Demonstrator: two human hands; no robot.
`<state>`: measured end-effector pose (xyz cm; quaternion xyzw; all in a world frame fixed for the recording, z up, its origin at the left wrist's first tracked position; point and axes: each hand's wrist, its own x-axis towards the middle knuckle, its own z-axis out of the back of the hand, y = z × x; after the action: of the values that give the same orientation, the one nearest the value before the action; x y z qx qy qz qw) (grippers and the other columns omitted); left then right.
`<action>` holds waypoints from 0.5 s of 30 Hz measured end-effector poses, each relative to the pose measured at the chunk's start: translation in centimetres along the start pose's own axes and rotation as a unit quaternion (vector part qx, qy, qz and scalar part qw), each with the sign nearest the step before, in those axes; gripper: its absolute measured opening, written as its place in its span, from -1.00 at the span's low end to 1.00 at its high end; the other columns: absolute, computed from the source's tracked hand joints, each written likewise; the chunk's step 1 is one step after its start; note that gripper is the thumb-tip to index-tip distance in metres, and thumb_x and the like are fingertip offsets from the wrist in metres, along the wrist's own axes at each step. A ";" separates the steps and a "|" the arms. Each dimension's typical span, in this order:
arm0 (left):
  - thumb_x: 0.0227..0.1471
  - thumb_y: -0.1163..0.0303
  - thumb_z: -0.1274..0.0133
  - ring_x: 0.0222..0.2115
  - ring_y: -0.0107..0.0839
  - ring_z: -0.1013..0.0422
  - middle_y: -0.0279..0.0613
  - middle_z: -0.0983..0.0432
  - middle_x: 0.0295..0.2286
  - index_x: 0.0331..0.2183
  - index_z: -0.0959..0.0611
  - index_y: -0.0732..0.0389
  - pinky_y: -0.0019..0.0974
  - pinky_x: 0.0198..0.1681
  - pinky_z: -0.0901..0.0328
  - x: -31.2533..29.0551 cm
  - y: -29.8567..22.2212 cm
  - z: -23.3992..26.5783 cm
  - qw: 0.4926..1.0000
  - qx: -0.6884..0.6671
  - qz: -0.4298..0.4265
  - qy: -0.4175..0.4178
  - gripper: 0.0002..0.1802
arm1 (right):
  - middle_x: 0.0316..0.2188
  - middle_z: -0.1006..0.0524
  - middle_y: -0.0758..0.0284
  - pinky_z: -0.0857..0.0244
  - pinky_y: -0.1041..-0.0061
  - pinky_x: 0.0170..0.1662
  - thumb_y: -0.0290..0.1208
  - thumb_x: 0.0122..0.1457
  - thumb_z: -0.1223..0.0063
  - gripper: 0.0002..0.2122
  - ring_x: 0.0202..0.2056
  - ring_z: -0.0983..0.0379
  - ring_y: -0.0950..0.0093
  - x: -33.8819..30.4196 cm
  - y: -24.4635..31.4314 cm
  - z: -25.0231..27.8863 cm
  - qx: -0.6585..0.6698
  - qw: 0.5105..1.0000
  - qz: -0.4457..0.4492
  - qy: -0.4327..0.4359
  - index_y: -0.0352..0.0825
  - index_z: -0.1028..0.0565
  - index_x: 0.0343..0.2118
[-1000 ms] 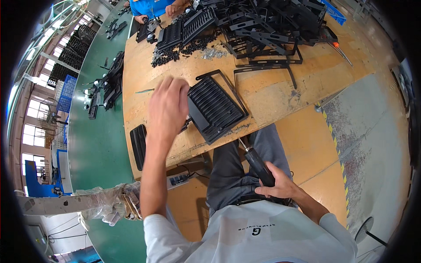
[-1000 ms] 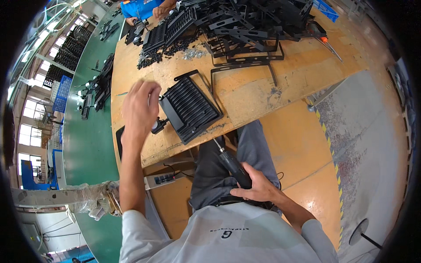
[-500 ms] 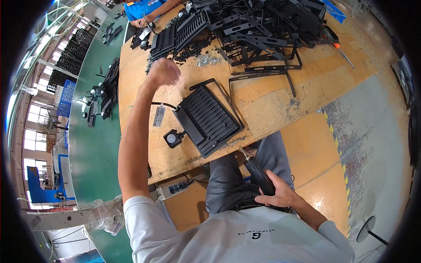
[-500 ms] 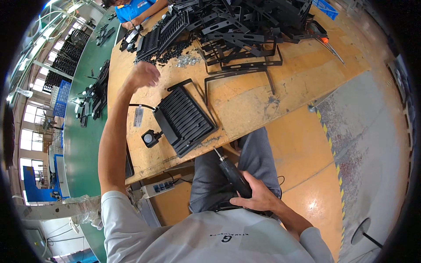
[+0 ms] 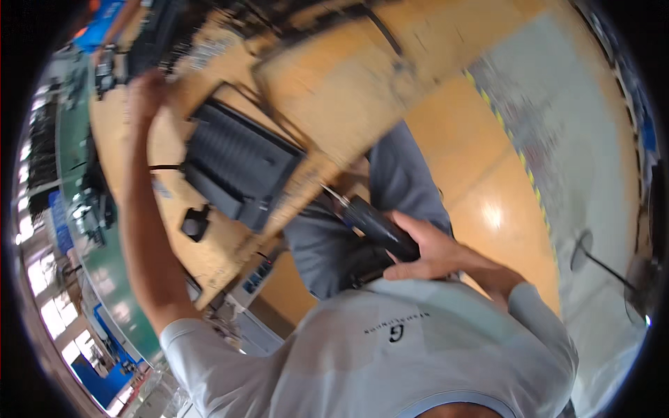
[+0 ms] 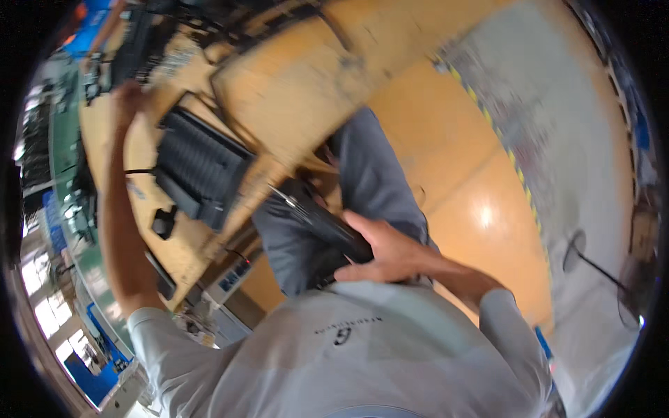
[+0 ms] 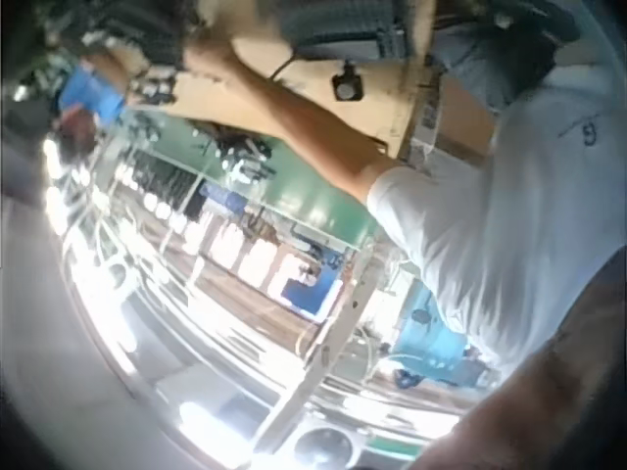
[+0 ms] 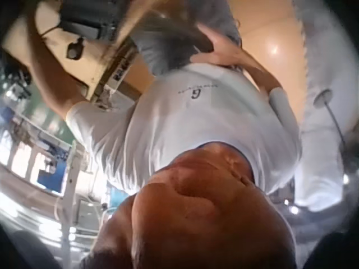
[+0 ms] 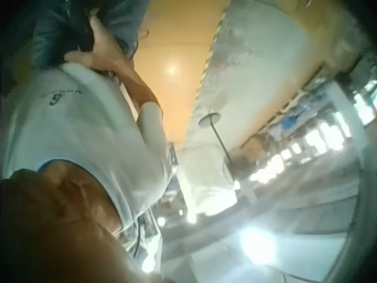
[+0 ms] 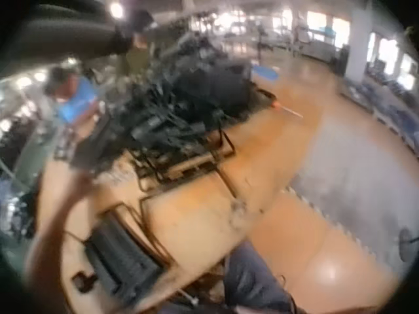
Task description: Assembling LED floodlight housings by attaching internal components and securing them with an electric screwdriver.
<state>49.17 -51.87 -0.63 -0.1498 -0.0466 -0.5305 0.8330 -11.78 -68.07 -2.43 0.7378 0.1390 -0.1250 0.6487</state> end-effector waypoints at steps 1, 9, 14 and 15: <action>0.11 0.36 -0.09 -0.50 -0.55 -0.44 -0.28 -0.54 -0.55 -0.31 -0.64 0.24 -0.31 -0.41 -0.34 3.0 -4.2 -0.2 0.951 0.293 -0.098 -0.003 -0.85 | -0.39 -0.46 0.34 -0.33 0.48 -0.25 -0.22 -0.01 -0.43 -0.27 -0.31 -0.40 0.58 -1.3 -0.6 0.5 0.038 0.999 -0.015 -0.032 -0.40 -0.27 0.16; 0.24 0.29 -0.06 -0.25 -0.40 -0.59 -0.13 -0.67 -0.32 -0.08 -0.64 0.37 -0.32 -0.03 -0.42 -0.7 -12.0 8.3 0.977 -0.163 0.080 -0.113 -0.64 | -0.50 -0.44 0.29 -0.32 0.57 -0.59 -0.37 -0.11 -0.41 -0.09 -0.65 -0.46 0.50 -4.5 -0.3 2.0 0.237 0.962 0.011 -0.135 -0.45 -0.08 0.29; 0.20 0.43 -0.10 -0.21 -0.33 -0.61 -0.02 -0.67 -0.25 -0.05 -0.62 0.41 -0.30 0.08 -0.42 -6.5 -26.1 9.6 0.953 -0.212 0.066 -0.205 -0.68 | -0.50 -0.43 0.31 -0.32 0.58 -0.57 -0.35 -0.12 -0.43 -0.09 -0.61 -0.46 0.54 -4.0 0.6 1.4 0.233 0.965 0.014 -0.119 -0.44 -0.10 0.28; 0.20 0.43 -0.10 -0.22 -0.31 -0.62 0.01 -0.67 -0.25 -0.05 -0.62 0.41 -0.27 0.07 -0.43 -8.0 -28.3 9.3 0.947 -0.214 0.097 -0.221 -0.68 | -0.49 -0.44 0.32 -0.32 0.59 -0.53 -0.34 -0.11 -0.45 -0.09 -0.59 -0.45 0.57 -3.9 0.6 1.2 0.214 0.972 0.008 -0.099 -0.44 -0.11 0.28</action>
<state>21.01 -53.20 11.94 -0.4413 -0.1001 -0.3985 0.7978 -15.16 -69.53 -0.62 0.8448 0.0381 -0.2185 0.4869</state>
